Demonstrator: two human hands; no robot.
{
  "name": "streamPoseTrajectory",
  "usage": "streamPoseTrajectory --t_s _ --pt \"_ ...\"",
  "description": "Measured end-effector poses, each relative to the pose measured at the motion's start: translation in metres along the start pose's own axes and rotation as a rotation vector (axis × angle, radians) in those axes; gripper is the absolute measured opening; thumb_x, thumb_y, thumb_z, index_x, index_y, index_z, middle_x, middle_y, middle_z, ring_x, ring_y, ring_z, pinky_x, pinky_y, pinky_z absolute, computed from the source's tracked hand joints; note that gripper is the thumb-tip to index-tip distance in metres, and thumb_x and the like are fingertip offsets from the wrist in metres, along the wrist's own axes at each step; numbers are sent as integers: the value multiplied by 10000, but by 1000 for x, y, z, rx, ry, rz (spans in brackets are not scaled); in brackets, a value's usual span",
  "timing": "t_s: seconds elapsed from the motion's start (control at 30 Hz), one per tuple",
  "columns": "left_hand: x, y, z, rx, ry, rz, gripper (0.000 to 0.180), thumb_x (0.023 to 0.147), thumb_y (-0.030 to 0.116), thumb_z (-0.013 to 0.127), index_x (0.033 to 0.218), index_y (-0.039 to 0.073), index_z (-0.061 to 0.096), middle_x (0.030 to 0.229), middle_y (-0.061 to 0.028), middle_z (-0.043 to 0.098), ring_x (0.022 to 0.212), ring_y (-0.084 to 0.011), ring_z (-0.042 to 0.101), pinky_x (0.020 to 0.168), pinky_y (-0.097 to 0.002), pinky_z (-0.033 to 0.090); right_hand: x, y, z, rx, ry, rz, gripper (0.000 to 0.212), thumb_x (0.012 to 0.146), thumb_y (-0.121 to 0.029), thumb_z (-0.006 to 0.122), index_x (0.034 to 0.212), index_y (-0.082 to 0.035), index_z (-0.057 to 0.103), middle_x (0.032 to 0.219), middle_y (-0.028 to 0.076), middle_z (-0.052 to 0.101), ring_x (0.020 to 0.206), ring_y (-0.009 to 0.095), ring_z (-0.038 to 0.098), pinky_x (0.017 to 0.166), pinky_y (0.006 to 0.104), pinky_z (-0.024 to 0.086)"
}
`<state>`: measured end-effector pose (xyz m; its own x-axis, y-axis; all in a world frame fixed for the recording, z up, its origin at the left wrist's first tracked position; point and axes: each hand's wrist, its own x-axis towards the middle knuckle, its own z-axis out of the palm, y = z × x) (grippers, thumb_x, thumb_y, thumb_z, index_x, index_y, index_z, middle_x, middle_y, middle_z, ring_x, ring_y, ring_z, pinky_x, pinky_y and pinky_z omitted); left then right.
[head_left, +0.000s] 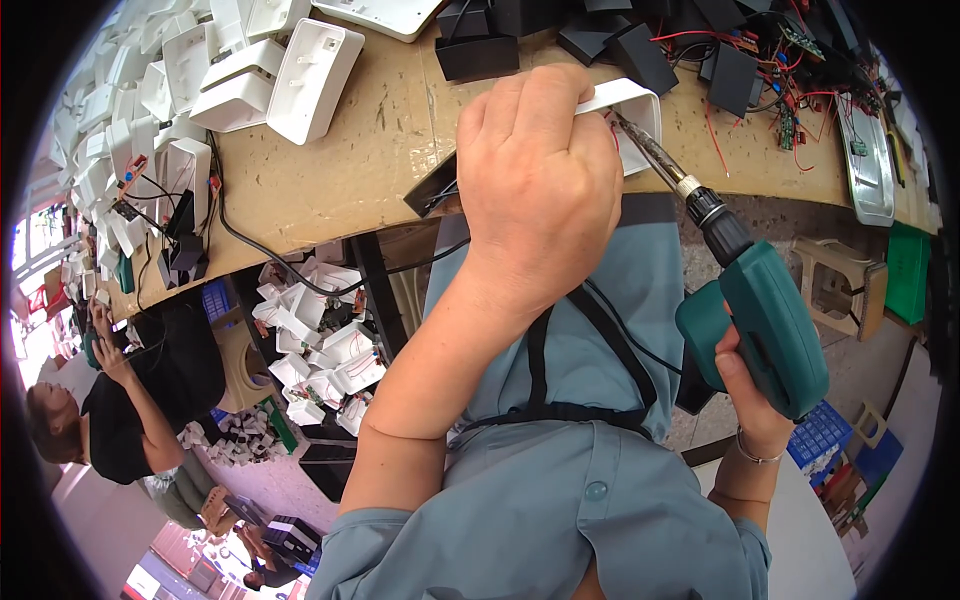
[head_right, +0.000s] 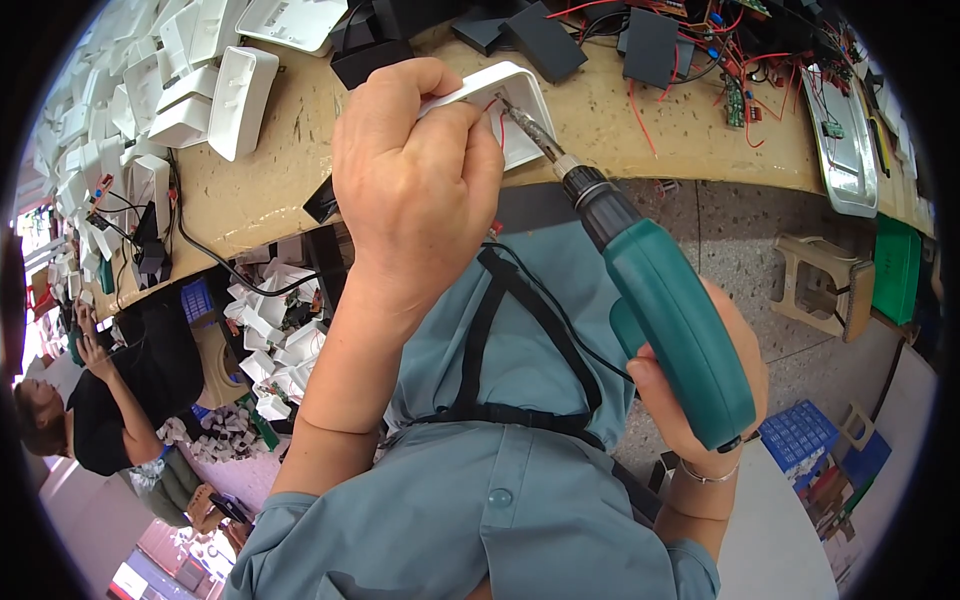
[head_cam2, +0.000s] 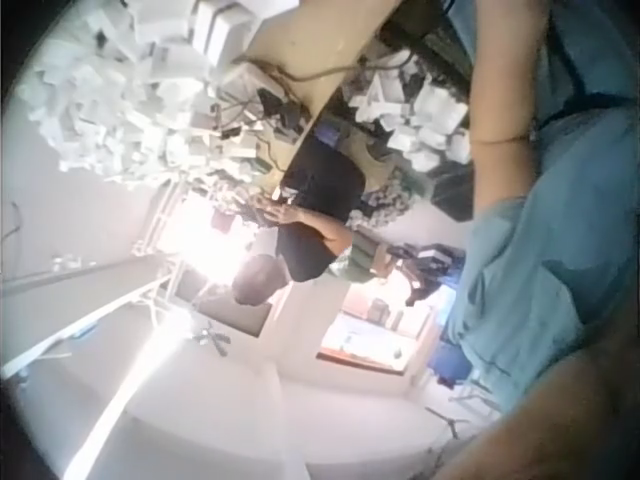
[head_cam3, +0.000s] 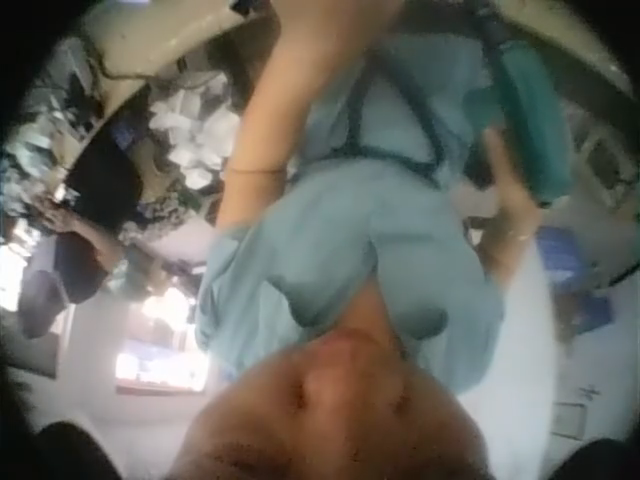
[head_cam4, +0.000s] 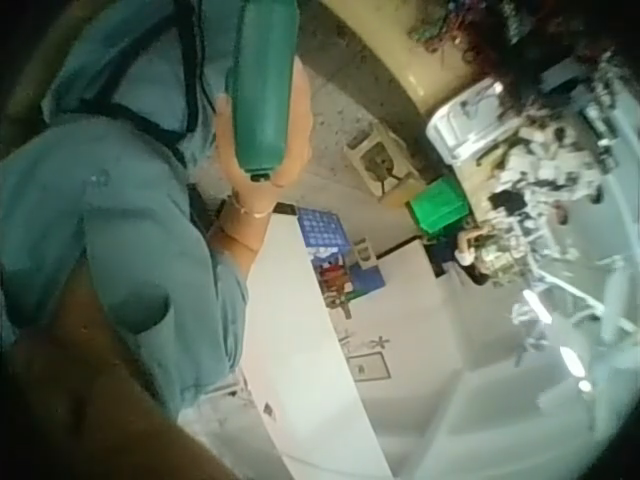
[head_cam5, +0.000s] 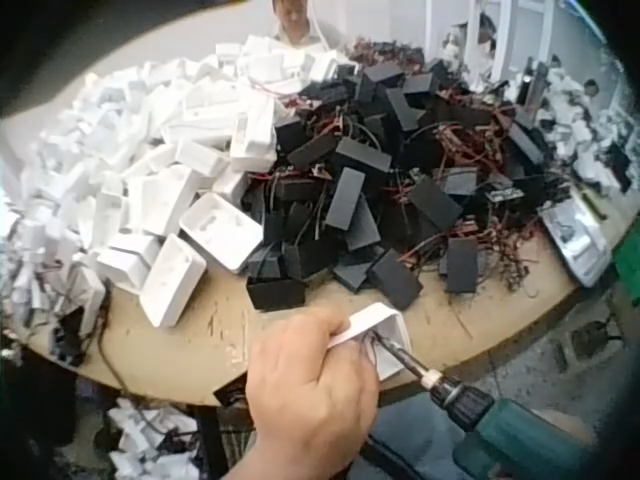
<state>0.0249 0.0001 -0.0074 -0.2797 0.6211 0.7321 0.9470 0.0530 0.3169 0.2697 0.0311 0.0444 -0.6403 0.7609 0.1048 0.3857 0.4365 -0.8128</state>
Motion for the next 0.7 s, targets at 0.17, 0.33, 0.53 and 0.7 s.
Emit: streamPoseTrajectory --t_s 0.17,0.33,0.53,0.7 --pt "0 0 0 -7 -1 -3 76 610 -3 625 686 -1 620 845 -79 567 720 -234 535 619 -337 403 -5 3 -1 9 -10 1 551 675 -1 705 1176 113 508 819 97 639 669 125 606 659 249 483" --pt "1 0 -1 0 2 -6 75 608 -3 626 683 -2 621 844 -81 567 722 -237 537 621 -338 408 -1 0 -3 51 -27 -45 448 691 -14 704 1097 107 560 793 104 616 645 138 583 622 251 460" --pt "-1 -1 1 -11 -2 0 71 615 1 630 686 -3 623 852 -83 572 725 -236 544 625 -336 415 -3 -2 3 143 65 9 389 683 -29 707 1030 100 589 773 100 607 636 147 575 607 259 453" --pt "-2 0 1 -53 10 -31 70 624 33 590 634 -15 540 877 -93 542 762 -244 522 687 -364 391 -6 -1 1 112 51 -23 381 678 -27 704 1019 100 592 775 106 604 634 150 576 602 260 453"
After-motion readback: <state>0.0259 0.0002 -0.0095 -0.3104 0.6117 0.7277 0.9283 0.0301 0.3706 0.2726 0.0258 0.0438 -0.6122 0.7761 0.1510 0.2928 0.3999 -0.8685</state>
